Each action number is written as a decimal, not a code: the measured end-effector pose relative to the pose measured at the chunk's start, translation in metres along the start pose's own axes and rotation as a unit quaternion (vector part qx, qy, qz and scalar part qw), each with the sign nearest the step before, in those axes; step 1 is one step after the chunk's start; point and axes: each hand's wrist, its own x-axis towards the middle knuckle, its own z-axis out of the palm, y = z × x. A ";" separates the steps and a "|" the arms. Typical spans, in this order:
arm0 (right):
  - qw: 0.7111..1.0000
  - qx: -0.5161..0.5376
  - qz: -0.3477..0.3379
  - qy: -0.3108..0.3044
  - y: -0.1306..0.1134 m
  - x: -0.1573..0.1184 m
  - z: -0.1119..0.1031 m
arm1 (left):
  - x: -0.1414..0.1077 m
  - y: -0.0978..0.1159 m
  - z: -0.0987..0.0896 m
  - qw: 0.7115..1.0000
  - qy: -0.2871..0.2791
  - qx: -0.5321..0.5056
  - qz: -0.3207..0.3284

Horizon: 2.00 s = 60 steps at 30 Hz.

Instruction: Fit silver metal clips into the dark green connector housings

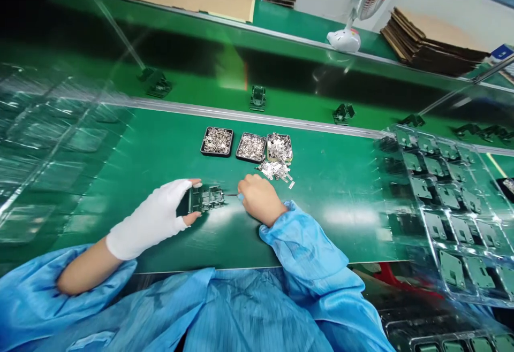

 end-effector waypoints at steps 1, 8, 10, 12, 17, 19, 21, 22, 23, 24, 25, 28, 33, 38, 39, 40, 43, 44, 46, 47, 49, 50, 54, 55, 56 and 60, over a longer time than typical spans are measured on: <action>1.000 -0.004 0.003 0.005 -0.001 0.000 0.002 | -0.003 -0.004 0.000 1.000 0.000 -0.017 -0.011; 0.990 0.135 -0.023 -0.031 -0.010 -0.001 0.009 | -0.010 -0.015 0.012 0.994 -0.011 -0.096 -0.050; 0.991 0.123 -0.006 -0.044 -0.012 -0.001 0.008 | -0.009 -0.013 0.011 0.995 -0.012 -0.089 -0.045; 0.993 0.105 0.003 -0.052 -0.014 -0.001 0.006 | -0.008 -0.012 0.010 0.996 -0.012 -0.077 -0.041; 0.997 0.040 0.010 -0.072 -0.023 -0.001 0.005 | -0.010 -0.013 0.009 0.997 -0.020 -0.062 -0.033; 0.996 0.021 0.026 -0.082 -0.026 -0.001 0.005 | -0.010 -0.014 0.010 0.997 -0.016 -0.062 -0.033; 0.995 0.038 0.040 -0.086 -0.025 0.000 0.003 | -0.010 -0.014 0.010 0.997 -0.015 -0.065 -0.033; 0.993 0.063 0.039 -0.087 -0.023 0.000 0.003 | -0.010 -0.014 0.010 0.997 -0.015 -0.067 -0.033; 0.991 0.094 0.031 -0.089 -0.021 0.001 0.002 | -0.010 -0.014 0.010 0.997 -0.015 -0.069 -0.034; 0.988 0.124 0.021 -0.091 -0.017 0.000 0.001 | -0.010 -0.014 0.010 0.997 -0.015 -0.069 -0.033; 0.984 0.148 0.009 -0.095 -0.014 0.000 0.000 | -0.010 -0.014 0.010 0.997 -0.015 -0.067 -0.031; 0.981 0.160 -0.011 -0.109 -0.008 -0.002 -0.001 | -0.009 -0.014 0.009 0.998 -0.008 -0.053 -0.012; 0.986 0.103 -0.011 -0.132 -0.015 -0.004 -0.002 | -0.009 -0.014 0.007 0.999 0.004 -0.027 0.022; 0.987 0.054 0.015 -0.151 -0.027 -0.004 -0.008 | -0.009 -0.015 0.007 0.999 0.005 -0.019 0.030; 0.987 0.047 0.020 -0.155 -0.029 -0.004 -0.009 | -0.009 -0.015 0.008 0.999 0.004 -0.021 0.027; 0.986 0.042 0.026 -0.157 -0.030 -0.004 -0.010 | -0.009 -0.015 0.008 0.999 0.004 -0.024 0.024; 0.987 0.034 0.038 -0.152 -0.034 -0.006 -0.010 | -0.009 -0.016 0.010 0.999 0.000 -0.036 0.010; 0.988 0.029 0.039 -0.147 -0.035 -0.006 -0.010 | -0.008 -0.016 0.010 0.999 0.000 -0.041 0.006; 0.990 0.014 0.038 -0.138 -0.036 -0.008 -0.007 | -0.008 -0.016 0.010 0.999 -0.002 -0.051 0.000; 0.990 0.005 0.036 -0.135 -0.036 -0.008 -0.006 | -0.008 -0.016 0.010 0.998 -0.002 -0.055 -0.003; 0.991 -0.009 0.036 -0.130 -0.036 -0.009 -0.004 | -0.007 -0.016 0.009 0.998 -0.004 -0.062 -0.008; 0.991 -0.010 0.037 -0.128 -0.035 -0.009 -0.003 | -0.007 -0.015 0.009 0.998 -0.005 -0.066 -0.010; 0.992 0.023 0.039 -0.121 -0.035 -0.009 -0.001 | -0.006 -0.014 0.008 0.997 -0.005 -0.080 -0.017; 0.992 0.025 0.042 -0.120 -0.036 -0.008 -0.001 | -0.006 -0.014 0.008 0.996 -0.004 -0.083 -0.018; 0.991 0.022 0.047 -0.121 -0.037 -0.008 -0.001 | -0.006 -0.014 0.008 0.996 -0.002 -0.085 -0.019; 0.991 0.018 0.055 -0.122 -0.035 -0.007 -0.001 | -0.007 -0.015 0.009 0.996 0.000 -0.087 -0.014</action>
